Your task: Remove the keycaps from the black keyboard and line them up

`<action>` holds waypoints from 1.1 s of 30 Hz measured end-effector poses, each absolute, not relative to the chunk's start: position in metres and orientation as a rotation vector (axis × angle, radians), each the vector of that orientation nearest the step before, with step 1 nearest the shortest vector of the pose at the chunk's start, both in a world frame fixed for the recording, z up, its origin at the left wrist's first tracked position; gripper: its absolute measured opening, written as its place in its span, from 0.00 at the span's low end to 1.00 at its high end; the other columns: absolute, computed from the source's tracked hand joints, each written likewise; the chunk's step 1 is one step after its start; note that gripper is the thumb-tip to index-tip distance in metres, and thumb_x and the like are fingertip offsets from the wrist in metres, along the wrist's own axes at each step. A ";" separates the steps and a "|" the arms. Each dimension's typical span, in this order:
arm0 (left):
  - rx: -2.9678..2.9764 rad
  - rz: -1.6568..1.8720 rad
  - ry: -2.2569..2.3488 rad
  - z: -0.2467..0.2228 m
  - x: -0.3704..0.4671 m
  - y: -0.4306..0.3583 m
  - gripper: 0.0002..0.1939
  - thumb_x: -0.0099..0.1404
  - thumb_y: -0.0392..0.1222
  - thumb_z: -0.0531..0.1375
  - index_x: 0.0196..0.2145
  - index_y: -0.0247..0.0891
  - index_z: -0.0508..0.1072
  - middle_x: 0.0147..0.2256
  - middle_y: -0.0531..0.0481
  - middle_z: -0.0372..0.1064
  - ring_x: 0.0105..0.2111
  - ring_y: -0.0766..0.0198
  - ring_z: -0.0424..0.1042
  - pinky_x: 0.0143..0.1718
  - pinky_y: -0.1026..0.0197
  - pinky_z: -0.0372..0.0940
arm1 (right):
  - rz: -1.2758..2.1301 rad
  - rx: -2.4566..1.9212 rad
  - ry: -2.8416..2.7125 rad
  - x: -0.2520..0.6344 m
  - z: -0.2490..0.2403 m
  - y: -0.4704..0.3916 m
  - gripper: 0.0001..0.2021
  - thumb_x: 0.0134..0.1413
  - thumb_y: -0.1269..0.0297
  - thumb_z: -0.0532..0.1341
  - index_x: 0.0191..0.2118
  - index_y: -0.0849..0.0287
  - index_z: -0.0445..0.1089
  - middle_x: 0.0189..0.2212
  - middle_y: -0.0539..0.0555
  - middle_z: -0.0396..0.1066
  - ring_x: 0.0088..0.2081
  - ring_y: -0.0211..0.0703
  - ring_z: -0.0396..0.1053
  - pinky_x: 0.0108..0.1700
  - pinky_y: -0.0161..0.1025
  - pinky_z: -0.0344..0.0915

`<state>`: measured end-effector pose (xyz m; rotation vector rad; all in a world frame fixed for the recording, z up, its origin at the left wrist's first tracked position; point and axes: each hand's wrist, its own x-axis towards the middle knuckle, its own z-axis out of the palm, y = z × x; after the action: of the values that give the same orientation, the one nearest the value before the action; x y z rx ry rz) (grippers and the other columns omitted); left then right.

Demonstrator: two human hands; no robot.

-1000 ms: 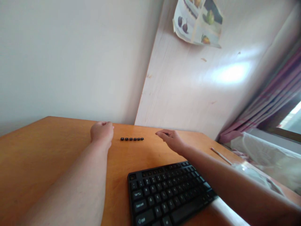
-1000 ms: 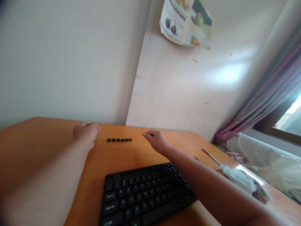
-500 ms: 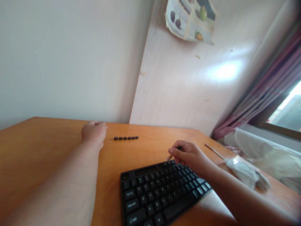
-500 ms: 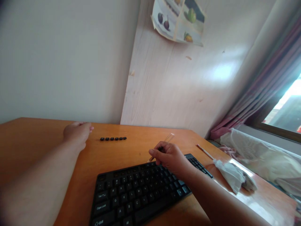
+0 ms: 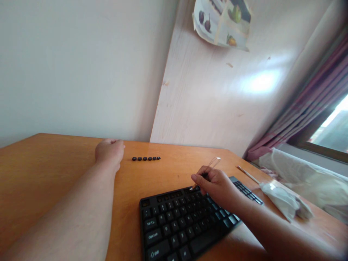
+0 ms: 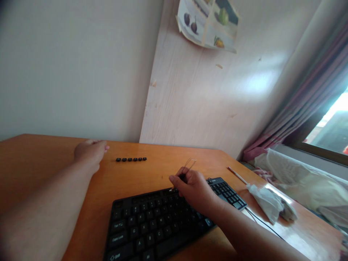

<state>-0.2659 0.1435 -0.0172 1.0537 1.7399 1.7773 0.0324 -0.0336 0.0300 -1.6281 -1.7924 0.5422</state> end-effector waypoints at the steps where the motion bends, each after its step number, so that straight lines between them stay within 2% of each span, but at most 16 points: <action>1: 1.055 1.777 1.735 -0.018 -0.266 0.144 0.08 0.44 0.41 0.57 0.24 0.36 0.72 0.21 0.49 0.68 0.21 0.62 0.66 0.21 0.63 0.58 | 0.527 -1.633 -1.794 0.031 0.029 -0.034 0.16 0.55 0.47 0.58 0.28 0.56 0.65 0.16 0.46 0.64 0.18 0.36 0.58 0.22 0.34 0.53; 11: 1.073 1.750 1.760 -0.018 -0.266 0.143 0.09 0.44 0.40 0.57 0.25 0.36 0.73 0.21 0.49 0.68 0.20 0.63 0.65 0.20 0.63 0.57 | 0.354 -1.648 -1.879 0.019 0.024 -0.039 0.13 0.57 0.54 0.57 0.26 0.55 0.63 0.17 0.47 0.64 0.21 0.37 0.59 0.26 0.35 0.55; 17: 1.065 1.768 1.726 -0.020 -0.267 0.147 0.10 0.44 0.41 0.57 0.26 0.36 0.73 0.21 0.49 0.69 0.21 0.63 0.66 0.21 0.63 0.59 | 0.400 -1.655 -1.834 0.022 0.022 -0.037 0.13 0.58 0.54 0.57 0.27 0.56 0.63 0.16 0.46 0.63 0.20 0.36 0.58 0.24 0.34 0.54; 26: 1.077 1.743 1.743 -0.016 -0.267 0.142 0.10 0.45 0.41 0.57 0.25 0.36 0.73 0.22 0.48 0.69 0.21 0.62 0.66 0.22 0.63 0.59 | 0.388 -1.644 -1.769 0.024 0.019 -0.032 0.13 0.55 0.55 0.59 0.25 0.57 0.64 0.18 0.46 0.62 0.22 0.36 0.60 0.27 0.35 0.57; 33: 1.070 1.742 1.759 -0.015 -0.266 0.139 0.10 0.44 0.41 0.57 0.25 0.36 0.73 0.21 0.50 0.69 0.21 0.62 0.67 0.20 0.63 0.58 | 0.476 -1.599 -1.728 0.028 0.015 -0.032 0.14 0.58 0.57 0.56 0.23 0.57 0.62 0.17 0.47 0.64 0.23 0.37 0.61 0.29 0.35 0.58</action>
<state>-0.2658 0.1394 -0.0146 1.0705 1.7586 1.7421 0.0280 -0.0324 0.0148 -1.5986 -1.7281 0.4755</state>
